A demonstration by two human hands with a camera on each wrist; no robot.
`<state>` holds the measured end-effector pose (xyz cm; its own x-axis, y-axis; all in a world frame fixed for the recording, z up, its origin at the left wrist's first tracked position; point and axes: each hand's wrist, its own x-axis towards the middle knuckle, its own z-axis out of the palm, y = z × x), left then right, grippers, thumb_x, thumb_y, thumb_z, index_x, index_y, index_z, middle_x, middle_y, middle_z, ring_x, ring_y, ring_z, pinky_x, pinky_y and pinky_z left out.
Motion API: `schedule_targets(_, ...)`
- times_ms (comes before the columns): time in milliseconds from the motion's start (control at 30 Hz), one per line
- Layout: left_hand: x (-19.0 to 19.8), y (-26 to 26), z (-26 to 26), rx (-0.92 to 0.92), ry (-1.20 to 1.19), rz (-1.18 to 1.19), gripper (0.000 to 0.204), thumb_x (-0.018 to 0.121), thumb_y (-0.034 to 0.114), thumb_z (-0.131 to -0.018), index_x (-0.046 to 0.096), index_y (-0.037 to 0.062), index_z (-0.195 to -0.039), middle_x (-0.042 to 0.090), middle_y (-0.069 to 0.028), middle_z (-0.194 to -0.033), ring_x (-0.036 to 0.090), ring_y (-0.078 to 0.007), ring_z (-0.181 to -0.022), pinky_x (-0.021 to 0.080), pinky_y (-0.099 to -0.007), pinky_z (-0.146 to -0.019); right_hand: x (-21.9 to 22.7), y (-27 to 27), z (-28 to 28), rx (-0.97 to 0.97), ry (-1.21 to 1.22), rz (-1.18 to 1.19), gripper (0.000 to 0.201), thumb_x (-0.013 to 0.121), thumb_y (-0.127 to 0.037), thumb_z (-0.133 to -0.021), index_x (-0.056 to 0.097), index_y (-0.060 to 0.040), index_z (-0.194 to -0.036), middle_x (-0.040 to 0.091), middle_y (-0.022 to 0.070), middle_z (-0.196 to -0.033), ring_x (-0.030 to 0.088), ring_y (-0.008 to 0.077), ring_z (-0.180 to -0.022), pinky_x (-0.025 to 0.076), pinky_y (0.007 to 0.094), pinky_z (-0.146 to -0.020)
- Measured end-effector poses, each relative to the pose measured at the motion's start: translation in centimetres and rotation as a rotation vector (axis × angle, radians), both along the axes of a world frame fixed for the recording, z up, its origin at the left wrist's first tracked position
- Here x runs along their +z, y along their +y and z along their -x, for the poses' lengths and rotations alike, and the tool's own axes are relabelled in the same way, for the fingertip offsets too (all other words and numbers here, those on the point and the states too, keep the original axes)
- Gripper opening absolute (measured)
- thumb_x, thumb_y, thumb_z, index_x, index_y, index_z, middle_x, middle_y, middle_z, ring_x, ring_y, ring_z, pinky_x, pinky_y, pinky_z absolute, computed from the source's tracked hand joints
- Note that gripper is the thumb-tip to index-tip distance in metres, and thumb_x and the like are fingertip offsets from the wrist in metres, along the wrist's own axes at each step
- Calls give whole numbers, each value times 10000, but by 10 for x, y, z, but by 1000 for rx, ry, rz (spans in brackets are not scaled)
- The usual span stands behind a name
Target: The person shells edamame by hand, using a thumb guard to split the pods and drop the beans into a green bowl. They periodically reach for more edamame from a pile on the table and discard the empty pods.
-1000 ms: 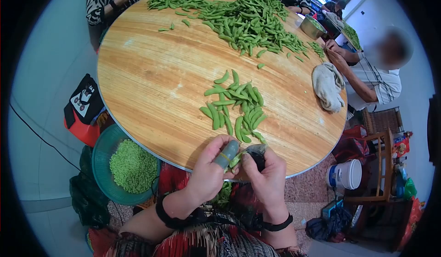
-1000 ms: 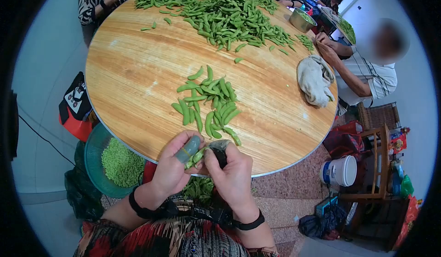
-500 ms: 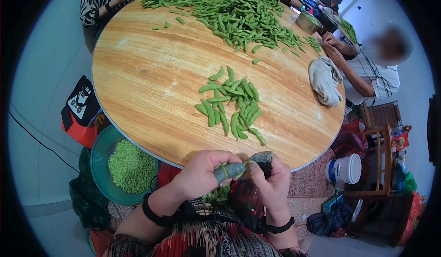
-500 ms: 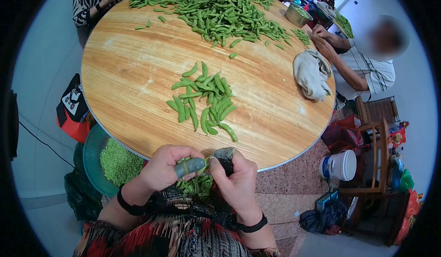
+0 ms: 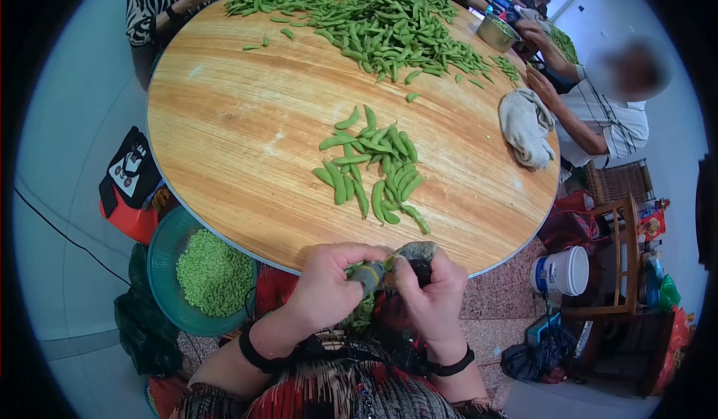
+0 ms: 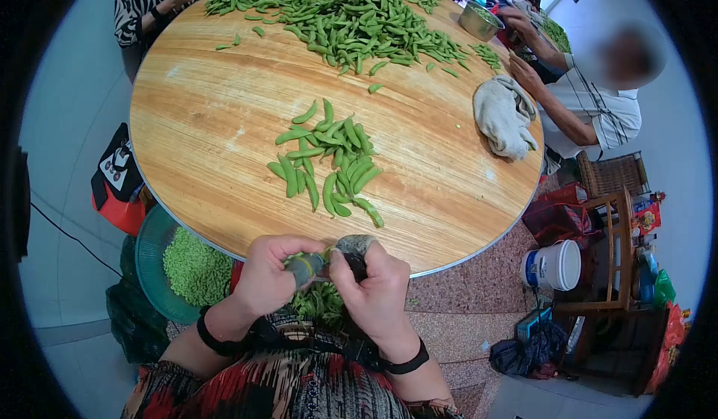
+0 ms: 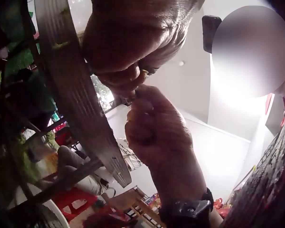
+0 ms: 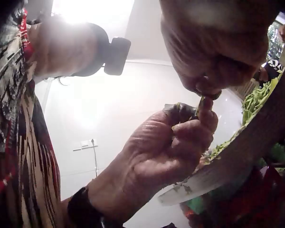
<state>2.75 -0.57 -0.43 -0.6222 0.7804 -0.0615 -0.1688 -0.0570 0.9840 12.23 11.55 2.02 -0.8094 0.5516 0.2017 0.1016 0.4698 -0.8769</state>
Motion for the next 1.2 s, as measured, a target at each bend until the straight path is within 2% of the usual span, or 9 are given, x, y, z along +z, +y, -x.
schedule_targets(167, 5, -3, 12, 45, 38, 107, 178, 600, 28, -818, 651, 16, -989, 604, -8, -739, 509, -36, -597, 398, -183, -520, 5, 21, -2, 152, -40, 261, 111, 645, -75, -793, 608, 10, -852, 613, 62, -641, 557, 69, -582, 439, 247, -523)
schedule_targets(233, 6, -6, 17, 72, 4, 138, 182, 625, 44, -813, 657, 20, -991, 608, -5, -745, 513, -38, -595, 400, -184, -522, 16, 39, 0, 472, -87, 99, 144, 646, -105, -794, 619, 5, -882, 610, 79, -636, 564, 81, -588, 446, 261, -540)
schedule_targets(300, 5, -10, 19, -70, 158, 89, 243, 666, 79, -798, 648, 36, -1036, 601, 9, -727, 517, -33, -618, 400, -178, -526, 20, 46, 15, -18, -274, -342, 206, 659, -177, -784, 601, -15, -896, 570, 136, -590, 579, 251, -525, 446, 336, -512)
schedule_targets(367, 8, -6, 18, -123, 209, 75, 310, 684, 78, -780, 620, 28, -1079, 586, 15, -721, 509, -21, -645, 387, -162, -520, -6, 61, 20, -38, -312, -691, 217, 663, -190, -778, 589, -14, -880, 553, 145, -566, 569, 308, -520, 428, 369, -489)
schedule_targets(500, 12, 6, 4, 17, -298, -63, 363, 666, 69, -790, 569, 20, -1136, 543, 14, -797, 481, -22, -633, 336, -135, -476, -11, 50, 19, -79, -337, -714, 188, 658, -162, -770, 570, -5, -824, 553, 150, -568, 580, 310, -520, 431, 371, -480)
schedule_targets(567, 15, 11, 1, 75, -506, -145, 352, 649, 60, -801, 560, 17, -1139, 528, 18, -828, 473, -25, -614, 319, -128, -461, -4, 42, 13, -20, -105, -263, 164, 649, -139, -765, 543, -14, -770, 553, 150, -570, 581, 323, -528, 444, 382, -477)
schedule_targets(833, 9, 23, -4, 186, -484, -181, 166, 553, 29, -841, 595, 20, -1002, 554, -5, -794, 444, -32, -598, 311, -157, -441, 9, 10, -3, 100, -102, -433, 190, 638, -114, -795, 546, 12, -904, 550, 118, -576, 564, 172, -504, 425, 276, -481)
schedule_targets(933, 1, 12, 6, 131, -635, -294, 154, 541, 37, -845, 606, 11, -982, 569, -10, -759, 452, -30, -583, 308, -150, -442, 15, 19, -7, 239, -171, 471, 135, 528, -110, -895, 543, 9, -957, 536, 0, -685, 481, 62, -629, 401, 213, -555)
schedule_targets(1200, 7, 10, 2, 156, -620, -253, 131, 560, 15, -828, 623, -2, -942, 568, -10, -738, 467, -36, -599, 324, -148, -465, 17, 15, -5, 227, -128, 821, 154, 444, -156, -943, 532, -31, -955, 474, -25, -678, 383, 27, -553, 306, 179, -484)
